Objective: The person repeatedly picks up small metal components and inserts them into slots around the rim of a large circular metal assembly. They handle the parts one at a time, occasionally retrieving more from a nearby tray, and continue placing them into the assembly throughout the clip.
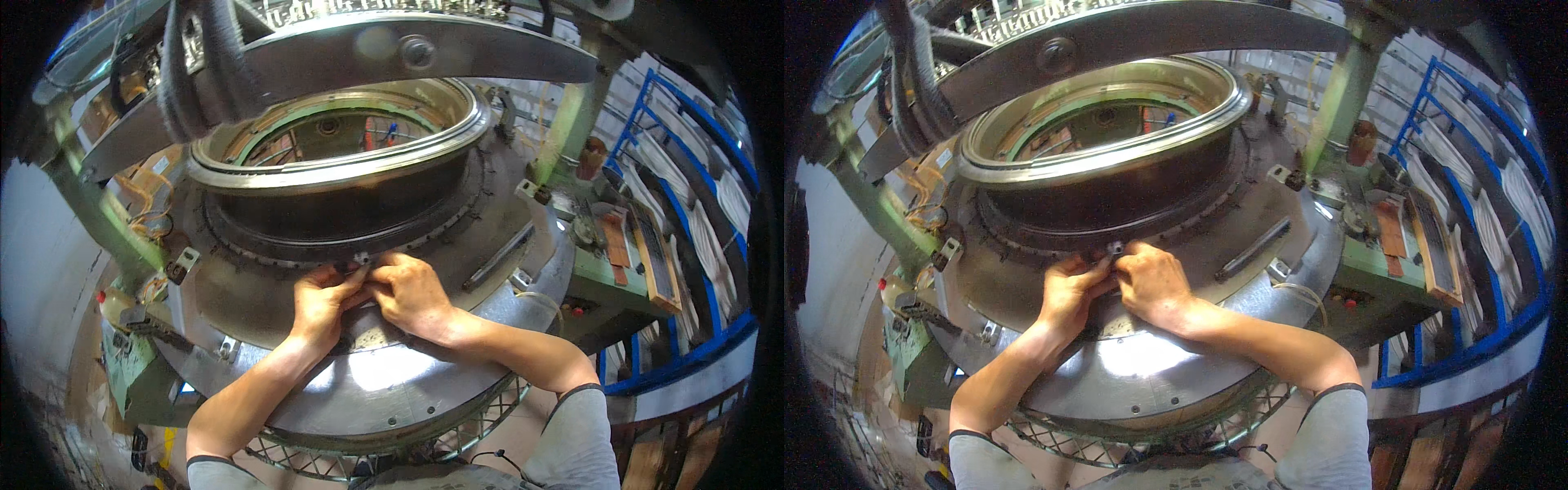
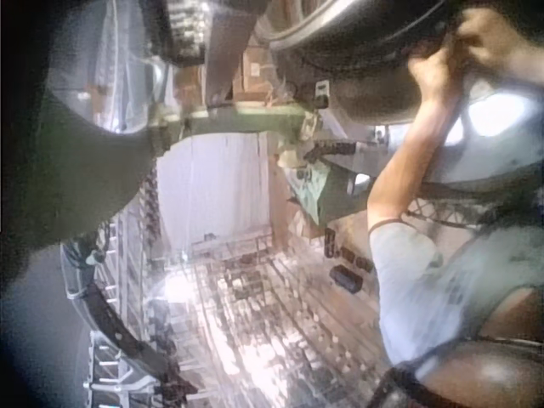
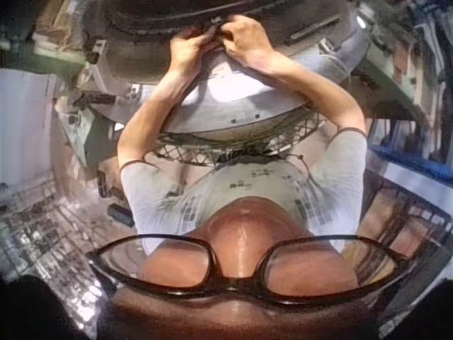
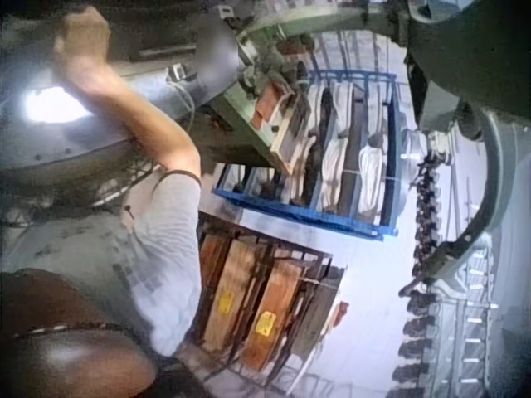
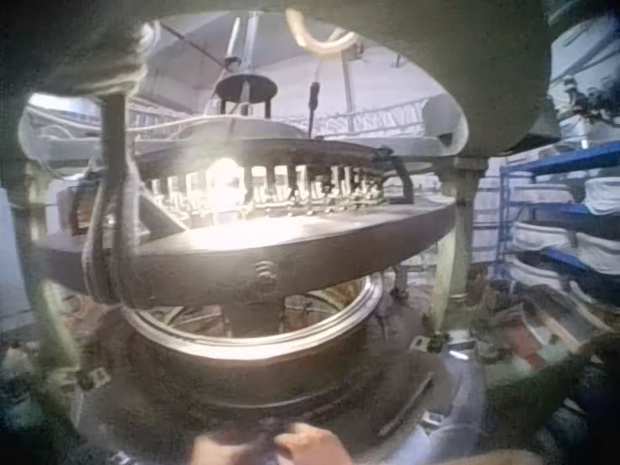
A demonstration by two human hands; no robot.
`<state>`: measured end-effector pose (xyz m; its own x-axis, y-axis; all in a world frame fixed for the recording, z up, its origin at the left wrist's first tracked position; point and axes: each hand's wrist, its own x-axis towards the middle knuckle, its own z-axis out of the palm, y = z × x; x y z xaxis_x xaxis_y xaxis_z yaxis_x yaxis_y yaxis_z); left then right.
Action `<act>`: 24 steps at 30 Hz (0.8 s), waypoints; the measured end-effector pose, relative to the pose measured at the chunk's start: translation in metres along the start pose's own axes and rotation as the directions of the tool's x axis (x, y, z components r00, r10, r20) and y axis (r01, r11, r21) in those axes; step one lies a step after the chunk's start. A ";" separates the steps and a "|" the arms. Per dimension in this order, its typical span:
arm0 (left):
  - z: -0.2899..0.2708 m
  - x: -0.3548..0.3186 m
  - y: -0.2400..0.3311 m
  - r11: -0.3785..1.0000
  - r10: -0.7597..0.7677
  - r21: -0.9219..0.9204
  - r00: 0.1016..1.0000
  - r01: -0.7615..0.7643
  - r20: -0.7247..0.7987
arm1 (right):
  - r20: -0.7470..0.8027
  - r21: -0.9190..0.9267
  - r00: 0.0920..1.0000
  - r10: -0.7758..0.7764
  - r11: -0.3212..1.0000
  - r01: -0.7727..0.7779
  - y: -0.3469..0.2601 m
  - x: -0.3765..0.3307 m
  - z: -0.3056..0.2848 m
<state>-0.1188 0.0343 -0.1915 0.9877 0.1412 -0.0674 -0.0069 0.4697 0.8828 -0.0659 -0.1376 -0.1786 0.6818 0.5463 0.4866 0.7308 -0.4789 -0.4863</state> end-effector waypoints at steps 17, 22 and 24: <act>0.014 -0.006 0.001 1.000 0.002 -0.001 1.000 -0.002 -0.024 | -0.065 0.145 0.992 0.109 0.984 -0.099 -0.009 0.002 -0.009; 0.015 -0.006 0.002 0.998 0.014 -0.066 1.000 -0.015 -0.008 | -0.149 0.056 0.989 0.006 0.998 0.002 -0.011 -0.001 -0.006; 0.015 -0.006 0.002 0.996 0.011 -0.089 1.000 -0.011 -0.001 | -0.175 0.037 0.984 -0.025 0.999 0.032 -0.011 -0.002 -0.005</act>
<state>-0.1226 0.0212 -0.1825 0.9874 0.1470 -0.0583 -0.0314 0.5435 0.8388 -0.0755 -0.1372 -0.1707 0.6588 0.4289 0.6181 0.7503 -0.4355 -0.4974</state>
